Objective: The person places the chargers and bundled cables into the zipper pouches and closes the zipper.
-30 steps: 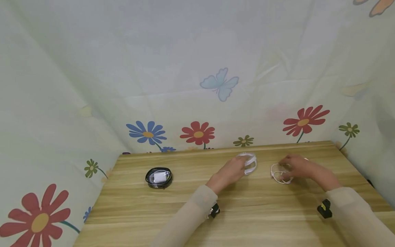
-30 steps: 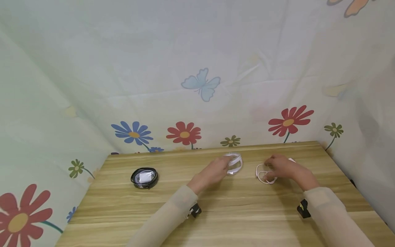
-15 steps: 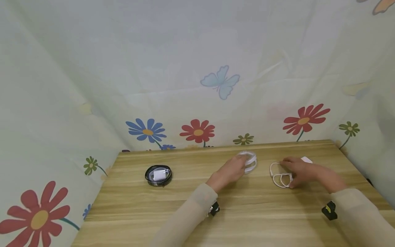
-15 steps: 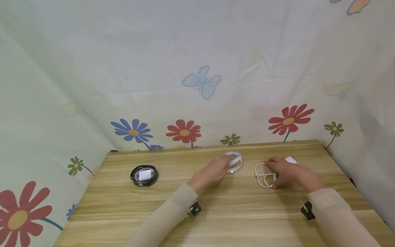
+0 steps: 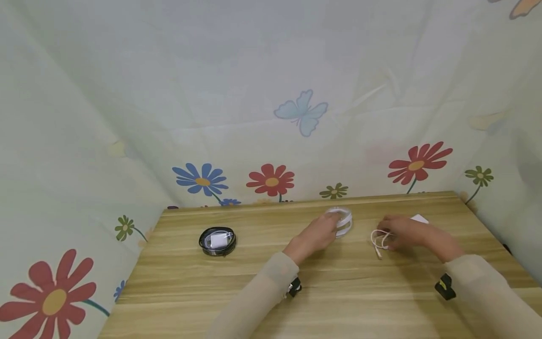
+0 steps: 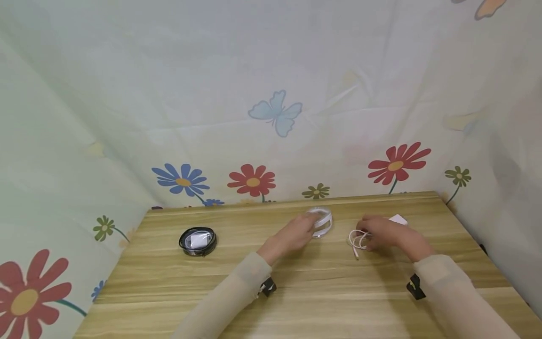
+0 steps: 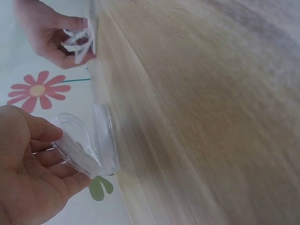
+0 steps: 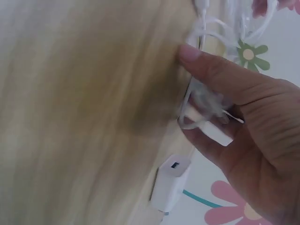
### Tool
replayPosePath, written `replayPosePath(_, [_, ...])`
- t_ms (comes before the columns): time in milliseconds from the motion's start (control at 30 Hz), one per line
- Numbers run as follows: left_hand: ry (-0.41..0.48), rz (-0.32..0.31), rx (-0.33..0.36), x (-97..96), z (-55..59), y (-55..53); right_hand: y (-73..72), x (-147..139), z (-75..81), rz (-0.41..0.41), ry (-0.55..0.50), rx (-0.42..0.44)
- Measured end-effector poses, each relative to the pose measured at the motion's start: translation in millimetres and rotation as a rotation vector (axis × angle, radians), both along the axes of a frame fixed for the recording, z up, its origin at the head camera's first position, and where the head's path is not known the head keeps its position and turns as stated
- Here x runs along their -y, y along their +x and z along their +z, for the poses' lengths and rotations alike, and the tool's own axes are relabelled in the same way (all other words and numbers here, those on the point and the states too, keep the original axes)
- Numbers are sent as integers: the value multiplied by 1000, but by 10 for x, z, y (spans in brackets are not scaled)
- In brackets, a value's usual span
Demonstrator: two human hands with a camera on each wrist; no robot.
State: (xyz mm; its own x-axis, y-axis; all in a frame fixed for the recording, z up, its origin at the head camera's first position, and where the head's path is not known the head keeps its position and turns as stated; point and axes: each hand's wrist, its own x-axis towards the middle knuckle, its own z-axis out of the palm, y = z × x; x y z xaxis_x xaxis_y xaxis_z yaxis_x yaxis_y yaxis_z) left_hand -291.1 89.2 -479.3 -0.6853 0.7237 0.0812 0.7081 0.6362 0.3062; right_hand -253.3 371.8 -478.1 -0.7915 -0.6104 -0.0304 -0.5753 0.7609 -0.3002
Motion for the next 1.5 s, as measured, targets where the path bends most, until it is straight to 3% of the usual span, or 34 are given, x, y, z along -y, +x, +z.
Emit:
replayPosePath(133, [4, 9, 7, 5, 15, 8, 3, -13, -43, 27, -10, -39])
replayPosePath(333, [-2, 0, 5, 4, -2, 3, 94, -89, 12, -60, 5, 79])
replayPosePath(700, [-15, -4, 10, -1, -1, 4, 121, -140, 109, -91, -44, 238])
replayPosePath(800, [-19, -11, 9, -3, -7, -1, 123, -123, 72, -40, -29, 189])
replayPosePath(933, [-23, -13, -3, -5, -5, -4, 103, -79, 6, -46, -66, 128])
replayPosePath(1033, [-23, -22, -9, -10, 3, 5, 91, -50, -12, -85, -104, 174])
replayPosePath(1200, [-24, -21, 6, -12, 19, 11, 99, -15, 8, -71, -135, 214])
replayPosePath(1500, [-19, -11, 18, 5, 1, 6, 119, 45, 2, -43, -52, 80])
